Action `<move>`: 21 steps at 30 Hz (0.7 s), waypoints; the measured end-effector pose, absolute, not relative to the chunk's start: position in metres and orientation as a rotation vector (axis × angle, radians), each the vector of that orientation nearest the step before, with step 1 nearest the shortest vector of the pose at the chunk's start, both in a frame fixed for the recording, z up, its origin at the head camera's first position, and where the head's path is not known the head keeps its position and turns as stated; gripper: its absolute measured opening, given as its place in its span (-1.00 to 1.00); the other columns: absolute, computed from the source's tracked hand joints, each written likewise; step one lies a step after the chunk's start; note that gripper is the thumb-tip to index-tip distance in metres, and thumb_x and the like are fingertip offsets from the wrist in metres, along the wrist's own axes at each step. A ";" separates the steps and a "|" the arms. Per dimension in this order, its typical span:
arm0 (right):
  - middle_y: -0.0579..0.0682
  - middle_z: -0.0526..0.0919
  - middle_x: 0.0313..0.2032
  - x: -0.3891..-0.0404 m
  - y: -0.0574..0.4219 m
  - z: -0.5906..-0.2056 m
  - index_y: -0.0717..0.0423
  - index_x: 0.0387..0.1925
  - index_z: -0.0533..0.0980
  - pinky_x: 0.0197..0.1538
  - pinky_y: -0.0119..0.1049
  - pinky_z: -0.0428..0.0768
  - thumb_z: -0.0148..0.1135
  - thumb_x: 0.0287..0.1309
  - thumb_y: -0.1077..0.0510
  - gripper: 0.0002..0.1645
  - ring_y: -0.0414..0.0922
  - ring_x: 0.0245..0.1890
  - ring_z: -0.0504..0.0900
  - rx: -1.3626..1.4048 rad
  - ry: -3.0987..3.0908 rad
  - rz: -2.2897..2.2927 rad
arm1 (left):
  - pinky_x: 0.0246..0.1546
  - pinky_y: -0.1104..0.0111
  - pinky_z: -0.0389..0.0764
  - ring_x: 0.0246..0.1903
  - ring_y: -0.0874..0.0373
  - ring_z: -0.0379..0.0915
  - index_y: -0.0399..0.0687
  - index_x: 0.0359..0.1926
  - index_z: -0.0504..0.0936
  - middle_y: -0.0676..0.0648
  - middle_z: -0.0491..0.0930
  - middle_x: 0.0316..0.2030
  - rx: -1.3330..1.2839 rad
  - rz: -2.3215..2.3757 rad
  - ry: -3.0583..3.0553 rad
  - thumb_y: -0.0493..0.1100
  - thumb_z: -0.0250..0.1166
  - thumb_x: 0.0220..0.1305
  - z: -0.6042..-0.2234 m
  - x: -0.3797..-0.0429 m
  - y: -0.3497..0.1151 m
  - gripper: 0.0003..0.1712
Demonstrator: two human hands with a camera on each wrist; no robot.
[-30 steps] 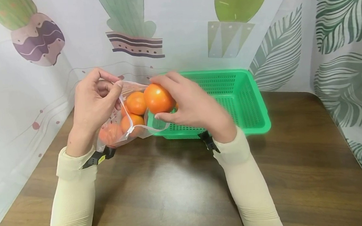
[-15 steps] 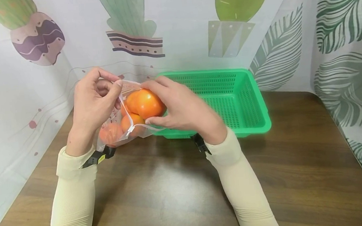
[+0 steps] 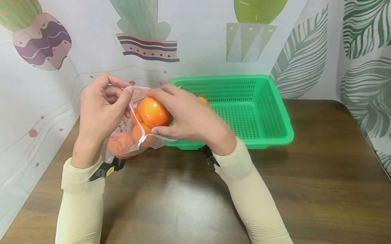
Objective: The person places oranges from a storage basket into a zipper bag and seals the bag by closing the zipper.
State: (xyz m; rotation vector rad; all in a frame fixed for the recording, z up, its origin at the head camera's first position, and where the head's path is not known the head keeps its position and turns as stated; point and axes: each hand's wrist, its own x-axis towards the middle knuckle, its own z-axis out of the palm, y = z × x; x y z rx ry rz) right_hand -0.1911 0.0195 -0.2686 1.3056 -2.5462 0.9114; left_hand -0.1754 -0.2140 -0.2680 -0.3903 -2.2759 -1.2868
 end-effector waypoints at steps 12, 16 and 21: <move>-0.06 0.58 0.11 -0.191 0.005 -0.271 -0.21 0.57 0.35 0.04 -0.25 0.61 0.60 0.11 -0.04 0.02 -0.14 0.04 0.54 1.323 -2.549 0.912 | -0.73 0.49 0.30 -0.76 0.21 0.46 -0.19 -0.09 0.66 -0.08 0.62 -0.64 -0.370 -1.263 -2.291 -0.24 0.37 0.43 -0.268 -0.175 -0.216 -0.87; -0.07 0.57 0.26 -0.193 0.001 -0.273 -0.19 0.58 0.34 0.06 -0.24 0.62 0.55 0.15 -0.05 -0.01 -0.12 0.12 0.56 1.322 -2.572 0.897 | -0.73 0.49 0.29 -0.76 0.20 0.48 -0.19 -0.09 0.66 -0.08 0.62 -0.64 -0.375 -1.270 -2.288 -0.24 0.37 0.43 -0.268 -0.174 -0.216 -0.87; -0.06 0.52 0.39 -0.198 -0.004 -0.277 -0.13 0.58 0.33 0.12 -0.25 0.63 0.53 0.18 -0.02 -0.03 -0.12 0.21 0.55 1.376 -2.528 0.943 | -0.75 0.48 0.28 -0.75 0.15 0.48 -0.20 -0.08 0.66 -0.07 0.62 -0.65 -0.385 -1.282 -2.285 -0.24 0.37 0.43 -0.268 -0.175 -0.216 -0.87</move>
